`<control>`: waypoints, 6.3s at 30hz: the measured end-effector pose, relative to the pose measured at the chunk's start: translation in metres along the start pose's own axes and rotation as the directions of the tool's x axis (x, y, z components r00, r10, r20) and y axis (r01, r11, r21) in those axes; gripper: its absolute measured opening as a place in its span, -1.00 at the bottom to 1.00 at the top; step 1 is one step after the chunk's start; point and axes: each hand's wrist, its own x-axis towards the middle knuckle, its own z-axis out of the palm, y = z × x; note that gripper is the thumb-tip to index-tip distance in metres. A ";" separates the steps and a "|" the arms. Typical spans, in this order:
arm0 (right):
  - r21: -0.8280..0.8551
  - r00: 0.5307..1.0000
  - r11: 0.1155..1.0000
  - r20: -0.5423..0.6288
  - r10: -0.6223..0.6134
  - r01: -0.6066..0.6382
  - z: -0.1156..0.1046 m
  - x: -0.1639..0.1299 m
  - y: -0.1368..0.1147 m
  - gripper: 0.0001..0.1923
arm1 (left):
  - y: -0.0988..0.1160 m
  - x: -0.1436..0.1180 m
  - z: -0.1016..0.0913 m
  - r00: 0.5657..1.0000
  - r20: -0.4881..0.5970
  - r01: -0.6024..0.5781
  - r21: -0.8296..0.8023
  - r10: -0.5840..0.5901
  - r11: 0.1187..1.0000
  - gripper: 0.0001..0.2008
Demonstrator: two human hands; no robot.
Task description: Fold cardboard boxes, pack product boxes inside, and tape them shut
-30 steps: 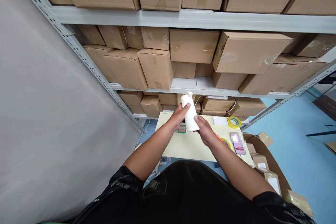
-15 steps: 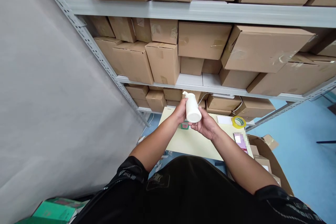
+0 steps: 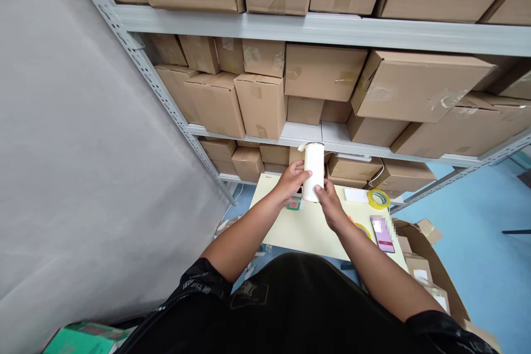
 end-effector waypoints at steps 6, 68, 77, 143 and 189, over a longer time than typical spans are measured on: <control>-0.133 0.999 0.991 0.031 0.010 -0.006 -0.002 -0.002 -0.003 -0.35 | -0.003 -0.013 0.011 0.998 -0.003 -0.060 0.128 0.061 0.990 -0.53; -0.025 0.996 0.998 0.071 0.058 -0.056 -0.010 0.032 0.025 -0.41 | -0.023 0.019 -0.013 0.990 0.089 -0.131 0.242 0.113 0.961 -0.52; -0.002 0.969 0.998 -0.238 0.065 -0.068 -0.037 0.053 0.053 -0.44 | -0.077 0.044 -0.095 0.984 0.080 -0.160 0.791 0.160 0.590 -0.94; -0.644 0.995 0.765 -0.087 -0.039 -0.027 -0.007 0.097 0.172 -0.51 | -0.151 0.046 -0.104 0.954 0.270 -0.275 0.961 0.129 0.018 -0.61; -0.699 0.996 0.710 -0.068 0.059 -0.090 -0.016 0.085 0.169 -0.34 | -0.164 0.044 -0.120 0.986 -0.105 0.002 0.787 0.131 0.618 -0.09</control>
